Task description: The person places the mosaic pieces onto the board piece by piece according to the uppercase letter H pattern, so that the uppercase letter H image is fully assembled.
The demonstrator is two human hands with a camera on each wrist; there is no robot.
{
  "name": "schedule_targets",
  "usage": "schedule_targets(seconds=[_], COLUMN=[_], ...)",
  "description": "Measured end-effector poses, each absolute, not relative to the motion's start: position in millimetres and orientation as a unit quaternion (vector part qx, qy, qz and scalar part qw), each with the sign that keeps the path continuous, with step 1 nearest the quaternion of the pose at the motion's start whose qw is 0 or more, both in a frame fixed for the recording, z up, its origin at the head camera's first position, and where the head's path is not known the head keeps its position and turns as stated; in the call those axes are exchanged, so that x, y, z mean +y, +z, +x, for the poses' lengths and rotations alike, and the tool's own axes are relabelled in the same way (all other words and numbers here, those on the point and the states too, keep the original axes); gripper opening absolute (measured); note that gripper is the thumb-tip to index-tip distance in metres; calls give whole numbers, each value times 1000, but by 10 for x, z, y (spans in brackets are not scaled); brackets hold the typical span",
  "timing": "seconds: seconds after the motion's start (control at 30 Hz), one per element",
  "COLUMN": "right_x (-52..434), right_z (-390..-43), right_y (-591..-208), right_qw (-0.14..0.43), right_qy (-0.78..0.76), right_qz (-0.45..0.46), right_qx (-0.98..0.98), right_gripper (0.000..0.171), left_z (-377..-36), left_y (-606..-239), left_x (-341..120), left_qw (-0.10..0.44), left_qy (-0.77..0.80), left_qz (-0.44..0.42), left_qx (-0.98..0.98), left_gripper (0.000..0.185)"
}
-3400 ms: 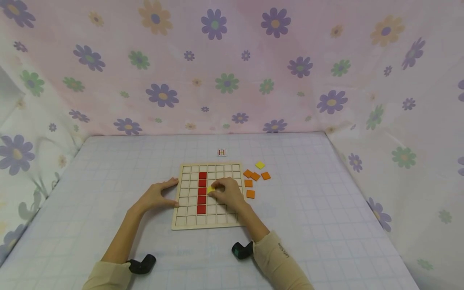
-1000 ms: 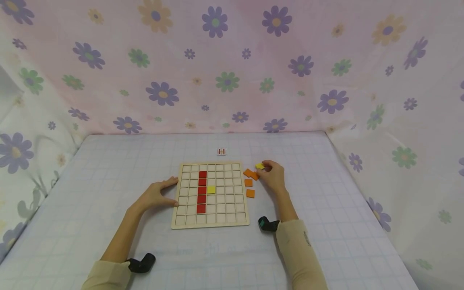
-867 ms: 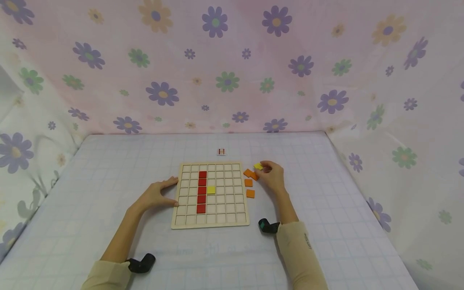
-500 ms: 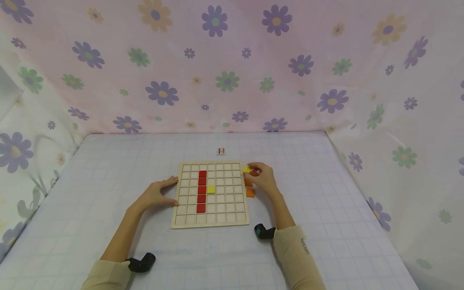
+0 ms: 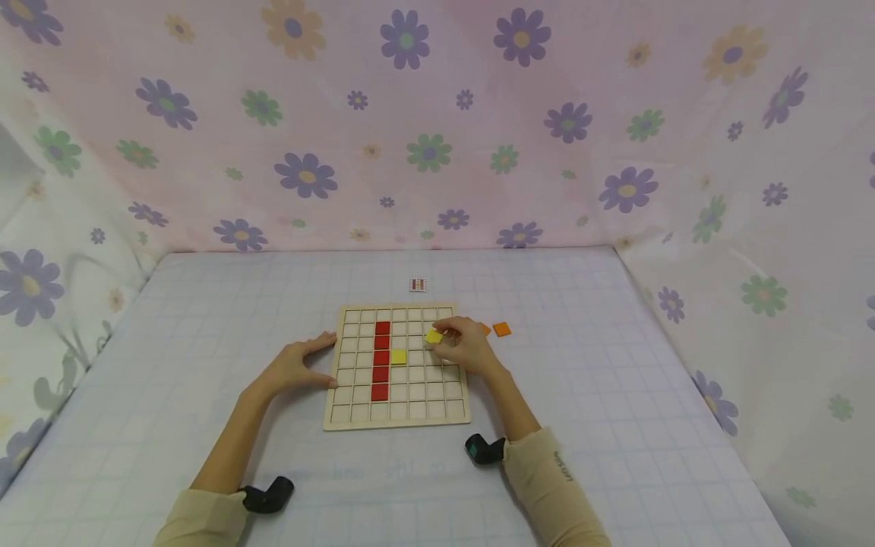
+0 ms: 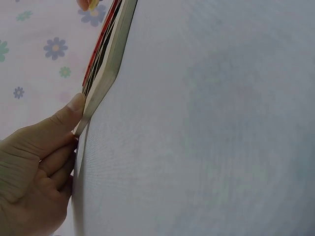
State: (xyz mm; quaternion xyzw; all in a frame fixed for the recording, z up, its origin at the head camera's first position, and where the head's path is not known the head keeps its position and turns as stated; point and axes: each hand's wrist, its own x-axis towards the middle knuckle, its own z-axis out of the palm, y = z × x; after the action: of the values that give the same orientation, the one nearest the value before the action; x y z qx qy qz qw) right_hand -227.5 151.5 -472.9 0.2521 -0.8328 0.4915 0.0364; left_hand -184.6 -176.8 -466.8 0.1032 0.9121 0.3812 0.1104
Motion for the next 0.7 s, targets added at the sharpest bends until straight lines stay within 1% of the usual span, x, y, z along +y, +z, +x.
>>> schedule_targets(seconds=[0.2,0.33,0.53,0.7], right_x=[1425,1396,1385,1346], right_z=[-2258,-2242,-2224,-2198], right_y=[-4737,-4743,-4783,-4808], right_qw=[0,-14,27,55], right_qy=[440,414,402,352], right_qz=[300,307,311,306], right_qx=[-846,-857,-861,-883], right_gripper=[30,28,23,31], left_z=[-1845,-1849,-1846,-1847], left_y=[-4662,-4662,-4661,-4668], left_x=[-1771,-1766,-1760,-1754], left_qw=[114,112,115,117], left_qy=[384,379,379,380], left_qz=[101,100,100,95], left_qx=[911,913,913,913], left_gripper=[88,88,88,88])
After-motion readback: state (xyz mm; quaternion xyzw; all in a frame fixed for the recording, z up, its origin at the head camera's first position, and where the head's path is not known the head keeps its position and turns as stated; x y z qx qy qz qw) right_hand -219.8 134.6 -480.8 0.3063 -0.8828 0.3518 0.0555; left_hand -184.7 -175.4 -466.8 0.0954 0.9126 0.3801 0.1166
